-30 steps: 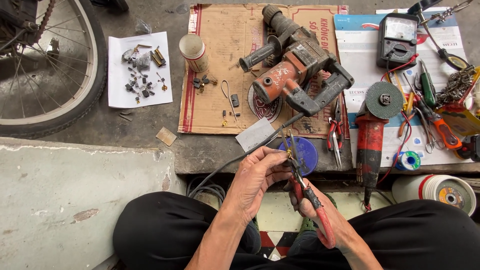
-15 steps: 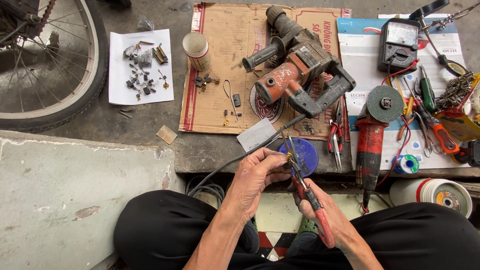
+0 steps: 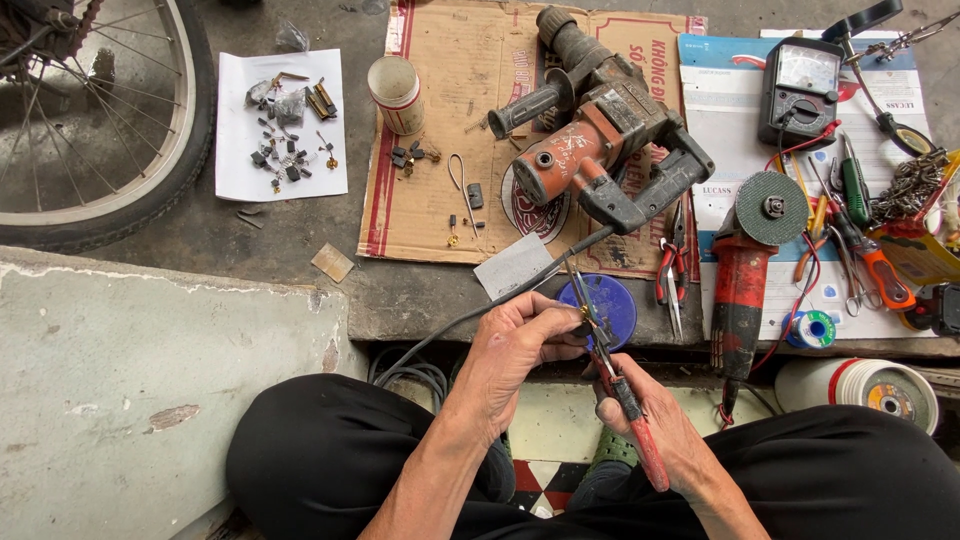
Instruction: Finishing and adjusting small metal electrical components using pliers and scissors in a workshop setting.
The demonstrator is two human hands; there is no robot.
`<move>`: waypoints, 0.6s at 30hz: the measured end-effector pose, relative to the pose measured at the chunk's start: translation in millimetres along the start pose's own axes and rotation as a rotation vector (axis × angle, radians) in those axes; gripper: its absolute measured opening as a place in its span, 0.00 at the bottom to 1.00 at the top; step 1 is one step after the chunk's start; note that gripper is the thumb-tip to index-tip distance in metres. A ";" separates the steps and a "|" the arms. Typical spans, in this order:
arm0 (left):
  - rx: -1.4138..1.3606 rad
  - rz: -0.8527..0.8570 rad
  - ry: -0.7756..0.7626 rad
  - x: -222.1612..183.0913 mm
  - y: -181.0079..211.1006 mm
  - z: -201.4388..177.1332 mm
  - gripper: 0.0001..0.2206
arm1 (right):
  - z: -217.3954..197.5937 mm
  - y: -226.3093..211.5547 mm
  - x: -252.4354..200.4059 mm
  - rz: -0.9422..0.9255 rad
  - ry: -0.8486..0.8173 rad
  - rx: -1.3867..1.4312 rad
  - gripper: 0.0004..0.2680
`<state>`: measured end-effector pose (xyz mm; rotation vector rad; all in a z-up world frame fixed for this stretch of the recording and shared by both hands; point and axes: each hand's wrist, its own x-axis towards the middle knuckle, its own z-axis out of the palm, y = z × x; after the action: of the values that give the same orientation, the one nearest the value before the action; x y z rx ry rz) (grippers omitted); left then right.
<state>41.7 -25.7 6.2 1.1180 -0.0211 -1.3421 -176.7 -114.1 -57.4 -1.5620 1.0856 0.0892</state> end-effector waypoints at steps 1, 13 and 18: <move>0.000 0.004 -0.008 0.0 -0.1 -0.2 0.05 | 0.4 0.5 0.1 0.011 0.008 0.031 0.34; -0.043 -0.010 -0.043 16.6 2.4 -4.7 0.04 | 5.0 -4.2 8.8 -0.099 0.034 0.011 0.10; -0.016 -0.061 -0.001 46.0 -3.8 -17.7 0.04 | 9.9 -14.3 21.7 -0.060 0.041 0.031 0.10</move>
<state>63.4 -49.3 -31.4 1.1127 0.0232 -1.3949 -150.1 -120.1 -62.8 -1.5734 1.0668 -0.0004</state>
